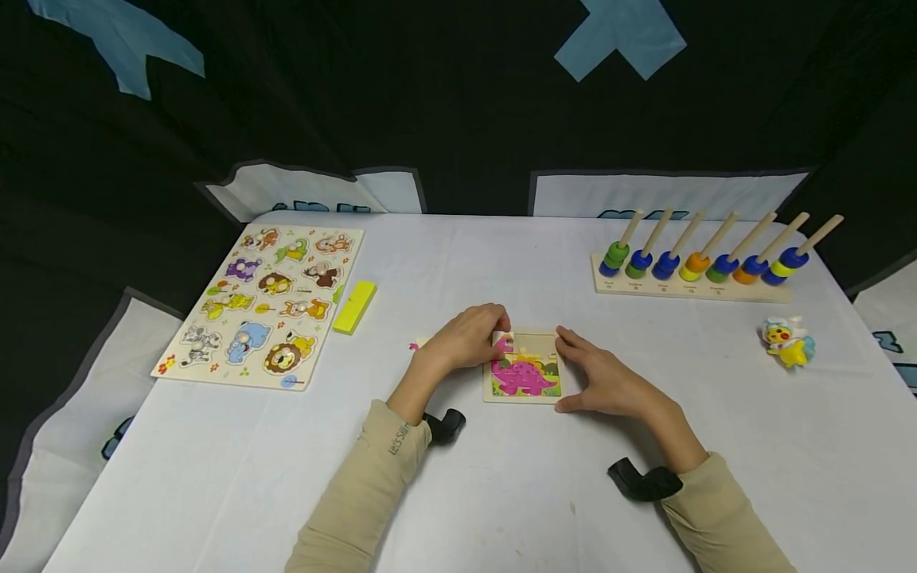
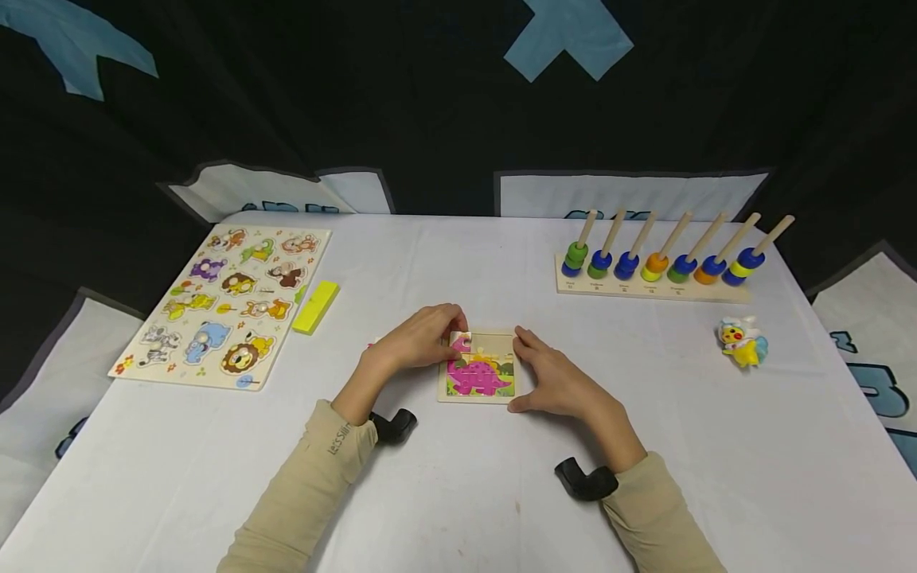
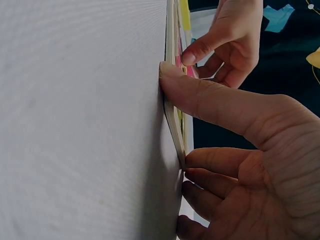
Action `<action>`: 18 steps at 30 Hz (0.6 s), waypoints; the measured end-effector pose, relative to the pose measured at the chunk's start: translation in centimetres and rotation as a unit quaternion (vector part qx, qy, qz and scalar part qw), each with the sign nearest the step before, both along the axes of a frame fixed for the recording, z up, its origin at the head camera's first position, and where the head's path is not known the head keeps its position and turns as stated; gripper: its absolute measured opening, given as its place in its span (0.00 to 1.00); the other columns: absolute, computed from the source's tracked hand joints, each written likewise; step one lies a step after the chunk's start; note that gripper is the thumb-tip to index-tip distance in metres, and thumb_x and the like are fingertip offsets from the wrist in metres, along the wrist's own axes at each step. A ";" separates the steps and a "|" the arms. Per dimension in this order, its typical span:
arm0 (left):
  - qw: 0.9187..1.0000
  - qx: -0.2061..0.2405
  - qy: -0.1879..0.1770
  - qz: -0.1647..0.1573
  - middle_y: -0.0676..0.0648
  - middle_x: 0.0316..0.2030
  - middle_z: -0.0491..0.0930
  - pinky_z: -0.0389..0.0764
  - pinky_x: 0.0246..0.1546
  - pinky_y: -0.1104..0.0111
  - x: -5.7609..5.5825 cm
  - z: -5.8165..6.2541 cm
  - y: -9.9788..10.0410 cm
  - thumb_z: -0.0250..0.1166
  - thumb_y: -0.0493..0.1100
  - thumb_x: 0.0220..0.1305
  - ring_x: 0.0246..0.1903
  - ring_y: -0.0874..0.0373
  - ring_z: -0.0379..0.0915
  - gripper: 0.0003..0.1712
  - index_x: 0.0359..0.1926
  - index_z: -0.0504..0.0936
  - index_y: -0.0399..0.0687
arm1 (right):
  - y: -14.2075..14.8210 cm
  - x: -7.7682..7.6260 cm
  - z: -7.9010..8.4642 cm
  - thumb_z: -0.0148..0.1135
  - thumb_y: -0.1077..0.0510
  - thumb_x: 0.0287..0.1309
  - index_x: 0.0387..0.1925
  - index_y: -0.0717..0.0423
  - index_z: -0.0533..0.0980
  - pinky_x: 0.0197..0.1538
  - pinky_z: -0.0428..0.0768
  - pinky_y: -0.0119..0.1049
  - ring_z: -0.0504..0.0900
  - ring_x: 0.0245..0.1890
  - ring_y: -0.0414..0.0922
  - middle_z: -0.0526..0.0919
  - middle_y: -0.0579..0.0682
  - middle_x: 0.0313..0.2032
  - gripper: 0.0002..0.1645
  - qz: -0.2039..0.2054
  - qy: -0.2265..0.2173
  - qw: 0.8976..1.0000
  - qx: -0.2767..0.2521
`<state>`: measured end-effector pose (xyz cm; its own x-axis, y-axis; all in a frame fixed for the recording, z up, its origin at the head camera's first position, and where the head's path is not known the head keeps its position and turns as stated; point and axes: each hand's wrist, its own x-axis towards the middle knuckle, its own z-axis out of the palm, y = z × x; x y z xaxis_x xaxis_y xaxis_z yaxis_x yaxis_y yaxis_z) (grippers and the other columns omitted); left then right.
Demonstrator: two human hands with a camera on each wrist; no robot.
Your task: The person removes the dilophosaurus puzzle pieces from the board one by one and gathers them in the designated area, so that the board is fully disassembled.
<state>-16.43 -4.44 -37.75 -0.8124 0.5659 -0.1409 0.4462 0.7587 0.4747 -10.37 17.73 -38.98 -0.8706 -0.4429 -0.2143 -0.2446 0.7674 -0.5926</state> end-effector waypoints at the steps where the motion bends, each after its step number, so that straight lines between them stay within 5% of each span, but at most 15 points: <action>1: 1.000 0.004 -0.001 0.000 0.50 0.35 0.73 0.68 0.39 0.69 0.0 0.0 0.0 0.67 0.41 0.51 0.34 0.59 0.65 0.16 0.41 0.73 0.46 | 0.0 0.0 0.0 0.74 0.51 0.35 0.65 0.65 0.54 0.63 0.57 0.56 0.48 0.68 0.59 0.48 0.58 0.69 0.57 0.000 0.001 1.000 0.000; 18: 0.995 0.074 -0.037 -0.058 0.53 0.19 0.70 0.62 0.26 0.75 -0.3 0.1 -0.1 0.64 0.40 0.55 0.23 0.63 0.62 0.14 0.45 0.81 0.51 | 0.0 0.0 0.1 0.73 0.50 0.36 0.65 0.66 0.54 0.63 0.57 0.56 0.49 0.68 0.59 0.48 0.58 0.69 0.57 0.002 0.002 1.000 0.003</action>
